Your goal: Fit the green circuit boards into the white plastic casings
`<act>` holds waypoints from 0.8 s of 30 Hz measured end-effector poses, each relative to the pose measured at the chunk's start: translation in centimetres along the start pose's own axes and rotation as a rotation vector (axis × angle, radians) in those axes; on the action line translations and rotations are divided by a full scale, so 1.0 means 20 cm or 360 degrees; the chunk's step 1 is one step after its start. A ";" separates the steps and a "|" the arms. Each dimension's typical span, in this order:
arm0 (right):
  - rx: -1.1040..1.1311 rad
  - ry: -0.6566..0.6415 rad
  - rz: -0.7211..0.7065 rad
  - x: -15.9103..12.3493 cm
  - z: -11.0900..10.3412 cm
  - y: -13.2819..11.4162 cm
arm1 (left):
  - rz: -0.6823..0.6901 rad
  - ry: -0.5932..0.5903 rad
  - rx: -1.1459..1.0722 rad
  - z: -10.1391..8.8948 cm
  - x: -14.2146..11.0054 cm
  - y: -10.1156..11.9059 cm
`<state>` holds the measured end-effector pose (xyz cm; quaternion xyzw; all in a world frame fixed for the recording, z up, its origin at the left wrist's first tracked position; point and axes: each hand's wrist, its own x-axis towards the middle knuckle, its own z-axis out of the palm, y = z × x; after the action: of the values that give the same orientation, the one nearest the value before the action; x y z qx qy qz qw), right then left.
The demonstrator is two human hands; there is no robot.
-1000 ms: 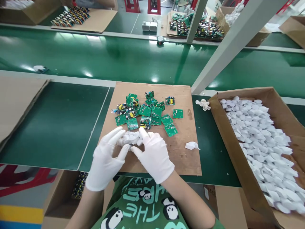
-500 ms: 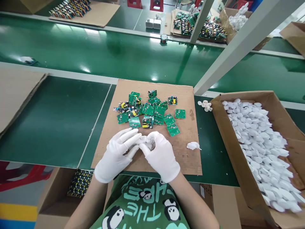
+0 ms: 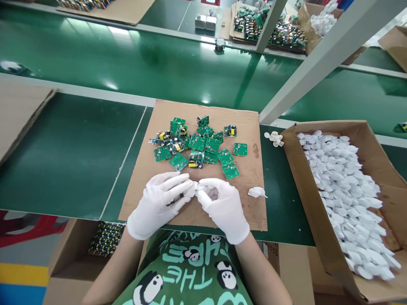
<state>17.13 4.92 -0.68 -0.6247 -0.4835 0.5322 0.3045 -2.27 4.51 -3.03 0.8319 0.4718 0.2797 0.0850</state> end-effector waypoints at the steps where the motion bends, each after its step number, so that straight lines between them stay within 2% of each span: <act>1: 0.0072 -0.0032 0.0058 0.00 -0.01 0.00 | 0.0004 -0.0012 -0.0001 0.00 0.00 0.00; 5: 0.0291 -0.0105 0.0181 0.01 -0.09 -0.02 | 0.0012 0.0040 -0.0010 0.02 0.00 -0.02; 11: 0.0454 -0.0159 0.0160 -0.01 -0.24 -0.02 | -0.0026 0.0075 -0.0026 -0.01 0.00 -0.01; 15: 0.0614 -0.0366 0.0148 -0.04 -0.29 -0.02 | -0.0001 0.0193 -0.0138 -0.05 0.00 0.13; 18: 0.0639 -0.0460 0.0163 -0.06 -0.30 -0.03 | -0.0004 0.0215 -0.0330 -0.04 0.02 0.26; 21: 0.0578 -0.0401 0.0100 -0.09 -0.33 -0.03 | -0.0049 0.0238 -0.0419 -0.02 0.03 0.31; 24: 0.0523 -0.0260 -0.0088 -0.14 -0.42 0.01 | -0.0143 0.0257 -0.0433 -0.05 0.02 0.28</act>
<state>25.24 3.42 2.30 -0.5078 -0.4302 0.6443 0.3767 1.55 1.74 0.18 0.7655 0.4717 0.4029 0.1710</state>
